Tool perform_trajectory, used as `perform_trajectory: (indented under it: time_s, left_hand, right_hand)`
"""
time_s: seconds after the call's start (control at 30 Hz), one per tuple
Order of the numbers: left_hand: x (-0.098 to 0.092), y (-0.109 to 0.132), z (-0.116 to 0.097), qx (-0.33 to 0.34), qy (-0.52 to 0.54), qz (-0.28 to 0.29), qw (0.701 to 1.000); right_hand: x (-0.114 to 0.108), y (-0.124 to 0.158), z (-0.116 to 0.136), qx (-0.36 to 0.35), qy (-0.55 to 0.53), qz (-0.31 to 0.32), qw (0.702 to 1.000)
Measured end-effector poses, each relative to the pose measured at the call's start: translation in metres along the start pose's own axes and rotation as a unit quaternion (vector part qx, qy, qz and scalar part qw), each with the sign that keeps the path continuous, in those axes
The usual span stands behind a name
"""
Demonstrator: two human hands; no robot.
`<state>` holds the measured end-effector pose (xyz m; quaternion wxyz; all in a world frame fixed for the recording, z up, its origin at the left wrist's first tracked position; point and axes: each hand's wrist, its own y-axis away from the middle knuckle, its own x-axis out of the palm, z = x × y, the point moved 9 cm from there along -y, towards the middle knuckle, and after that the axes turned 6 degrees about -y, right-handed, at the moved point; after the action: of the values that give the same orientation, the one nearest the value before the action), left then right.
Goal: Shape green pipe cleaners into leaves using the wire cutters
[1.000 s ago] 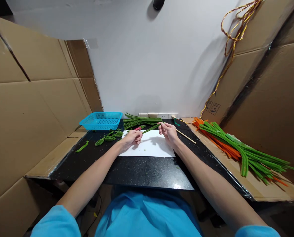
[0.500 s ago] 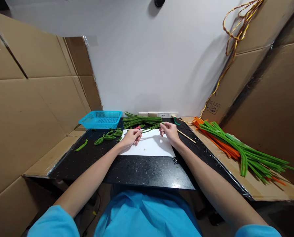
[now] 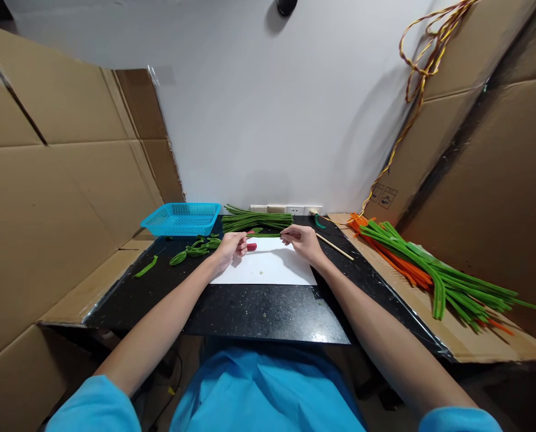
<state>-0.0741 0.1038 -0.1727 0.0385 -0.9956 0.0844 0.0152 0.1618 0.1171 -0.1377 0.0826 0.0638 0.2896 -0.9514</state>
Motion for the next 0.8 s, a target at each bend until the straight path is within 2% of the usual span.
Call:
perform_trajectory:
  time_s: [0.13,0.27,0.47,0.7,0.8]
  left_hand:
    - [-0.006,0.0,0.001,0.014,-0.03,-0.009,0.999]
    - [-0.005,0.0,0.002,0.017,-0.066,0.016,0.998]
    - [0.003,0.006,-0.004,0.006,-0.104,0.088,0.991]
    - [0.018,0.02,-0.01,-0.003,-0.138,0.193,0.971]
    - [0.02,0.021,-0.009,-0.005,-0.146,0.207,0.967]
  right_hand:
    - [0.003,0.003,-0.004,0.024,-0.006,0.029,0.999]
    - [-0.002,0.004,-0.008,0.053,-0.049,0.03,0.997]
    - [-0.008,0.002,-0.019,0.105,-0.138,0.028,0.985]
    - [-0.007,0.005,-0.026,0.14,-0.189,0.038,0.971]
    - [-0.007,0.006,-0.028,0.148,-0.202,0.041,0.967]
